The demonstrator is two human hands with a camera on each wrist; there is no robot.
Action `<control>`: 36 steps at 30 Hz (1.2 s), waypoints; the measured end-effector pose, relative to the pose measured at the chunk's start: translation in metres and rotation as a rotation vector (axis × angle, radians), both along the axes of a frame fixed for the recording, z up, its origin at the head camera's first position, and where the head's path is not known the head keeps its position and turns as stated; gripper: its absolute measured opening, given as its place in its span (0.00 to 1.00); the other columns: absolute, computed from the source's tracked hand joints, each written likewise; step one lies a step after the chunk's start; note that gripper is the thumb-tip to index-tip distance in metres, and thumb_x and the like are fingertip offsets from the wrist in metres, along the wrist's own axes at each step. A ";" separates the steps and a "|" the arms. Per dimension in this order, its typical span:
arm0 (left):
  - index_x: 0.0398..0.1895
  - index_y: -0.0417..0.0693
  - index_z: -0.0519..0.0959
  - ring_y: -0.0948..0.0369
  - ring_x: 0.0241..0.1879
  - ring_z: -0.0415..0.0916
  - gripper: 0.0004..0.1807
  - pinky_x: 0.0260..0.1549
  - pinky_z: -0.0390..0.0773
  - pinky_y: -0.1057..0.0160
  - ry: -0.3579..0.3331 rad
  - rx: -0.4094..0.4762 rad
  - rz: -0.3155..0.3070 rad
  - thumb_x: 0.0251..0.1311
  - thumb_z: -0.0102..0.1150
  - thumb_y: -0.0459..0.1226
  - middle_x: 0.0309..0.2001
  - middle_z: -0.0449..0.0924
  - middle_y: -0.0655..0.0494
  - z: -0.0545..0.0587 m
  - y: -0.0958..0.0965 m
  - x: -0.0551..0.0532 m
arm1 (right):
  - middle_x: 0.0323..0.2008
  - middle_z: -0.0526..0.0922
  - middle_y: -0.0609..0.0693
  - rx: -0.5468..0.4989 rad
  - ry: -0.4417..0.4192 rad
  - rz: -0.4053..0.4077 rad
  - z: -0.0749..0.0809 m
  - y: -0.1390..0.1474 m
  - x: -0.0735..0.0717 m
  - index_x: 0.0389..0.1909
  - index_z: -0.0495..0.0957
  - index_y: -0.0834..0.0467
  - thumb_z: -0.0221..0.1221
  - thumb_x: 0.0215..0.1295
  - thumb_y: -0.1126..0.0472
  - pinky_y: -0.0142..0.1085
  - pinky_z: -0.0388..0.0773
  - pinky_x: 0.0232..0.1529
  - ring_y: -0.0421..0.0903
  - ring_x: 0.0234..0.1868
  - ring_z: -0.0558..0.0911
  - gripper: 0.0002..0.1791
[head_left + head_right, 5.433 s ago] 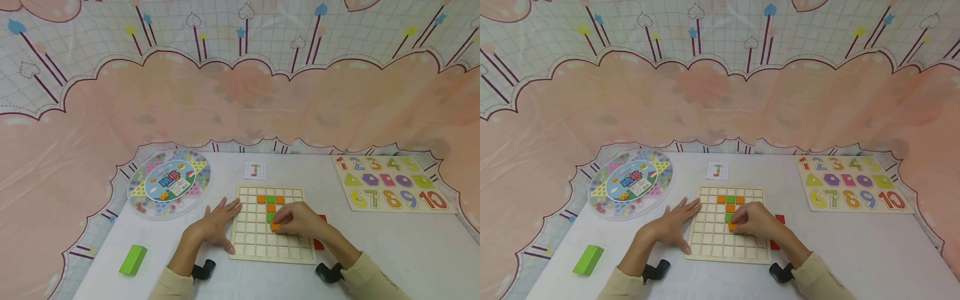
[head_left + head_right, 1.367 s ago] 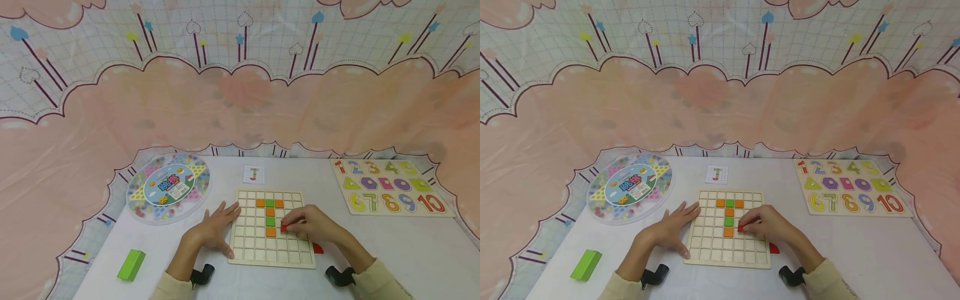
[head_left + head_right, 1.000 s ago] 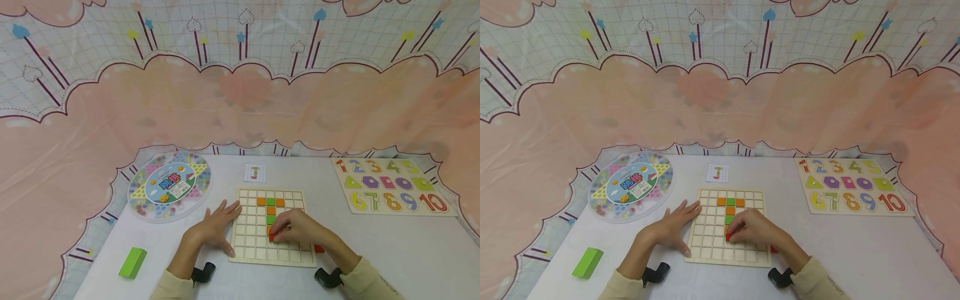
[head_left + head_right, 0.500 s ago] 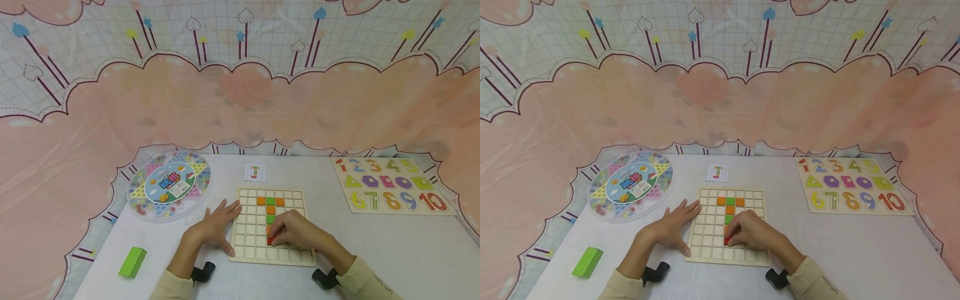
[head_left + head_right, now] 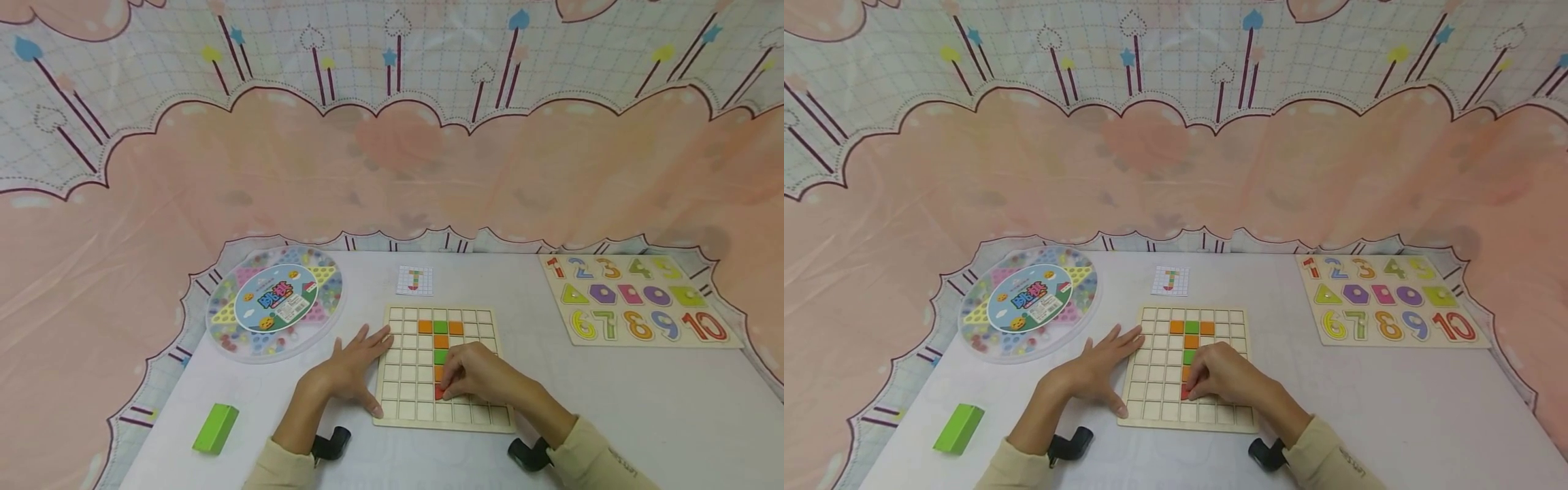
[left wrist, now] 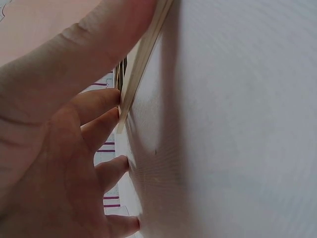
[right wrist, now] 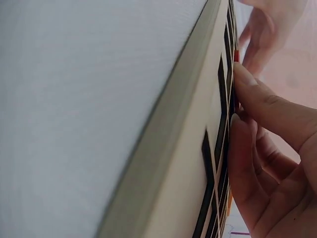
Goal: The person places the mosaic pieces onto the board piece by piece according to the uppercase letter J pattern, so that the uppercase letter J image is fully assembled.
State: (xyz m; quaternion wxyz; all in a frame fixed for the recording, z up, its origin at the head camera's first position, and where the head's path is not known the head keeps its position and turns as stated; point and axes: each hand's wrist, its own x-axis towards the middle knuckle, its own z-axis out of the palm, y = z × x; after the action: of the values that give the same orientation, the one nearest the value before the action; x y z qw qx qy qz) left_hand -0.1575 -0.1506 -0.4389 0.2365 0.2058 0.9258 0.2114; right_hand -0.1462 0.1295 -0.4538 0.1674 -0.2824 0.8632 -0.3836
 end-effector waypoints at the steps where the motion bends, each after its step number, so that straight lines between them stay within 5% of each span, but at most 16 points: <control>1: 0.81 0.53 0.58 0.46 0.85 0.34 0.68 0.75 0.34 0.24 0.000 0.000 0.000 0.29 0.88 0.45 0.84 0.47 0.62 0.000 0.000 0.000 | 0.30 0.83 0.40 -0.001 -0.004 0.000 0.000 0.000 0.000 0.26 0.90 0.52 0.76 0.51 0.64 0.26 0.82 0.34 0.31 0.32 0.78 0.05; 9: 0.81 0.54 0.59 0.46 0.85 0.33 0.68 0.75 0.32 0.25 -0.021 0.009 -0.002 0.30 0.87 0.45 0.84 0.46 0.62 0.000 0.001 -0.001 | 0.33 0.83 0.43 -0.017 -0.019 0.013 0.005 0.011 0.000 0.31 0.90 0.50 0.76 0.53 0.58 0.26 0.80 0.34 0.34 0.32 0.78 0.06; 16: 0.81 0.54 0.58 0.46 0.85 0.34 0.68 0.75 0.34 0.24 -0.008 0.002 -0.011 0.30 0.87 0.45 0.84 0.46 0.62 0.001 0.002 -0.002 | 0.40 0.85 0.42 0.013 -0.012 -0.065 0.019 0.037 -0.003 0.39 0.89 0.46 0.76 0.53 0.53 0.30 0.78 0.41 0.41 0.39 0.79 0.12; 23: 0.81 0.53 0.58 0.46 0.85 0.34 0.68 0.75 0.34 0.24 0.001 0.003 -0.013 0.29 0.88 0.45 0.84 0.46 0.62 0.001 0.002 -0.003 | 0.44 0.85 0.47 0.025 -0.027 -0.131 0.024 0.072 0.002 0.47 0.85 0.50 0.77 0.51 0.51 0.28 0.79 0.37 0.48 0.45 0.77 0.22; 36: 0.80 0.53 0.59 0.45 0.85 0.34 0.68 0.74 0.35 0.24 -0.009 0.002 -0.002 0.29 0.88 0.45 0.84 0.47 0.60 0.003 0.001 0.001 | 0.47 0.83 0.46 0.052 -0.108 -0.200 0.010 0.119 0.022 0.48 0.81 0.51 0.79 0.47 0.49 0.27 0.75 0.37 0.35 0.45 0.75 0.27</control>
State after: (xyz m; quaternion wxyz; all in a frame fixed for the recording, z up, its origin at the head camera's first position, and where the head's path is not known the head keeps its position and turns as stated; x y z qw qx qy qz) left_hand -0.1560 -0.1500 -0.4357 0.2407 0.2059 0.9243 0.2129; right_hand -0.1244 0.2485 -0.4439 0.1818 -0.1694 0.8865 -0.3904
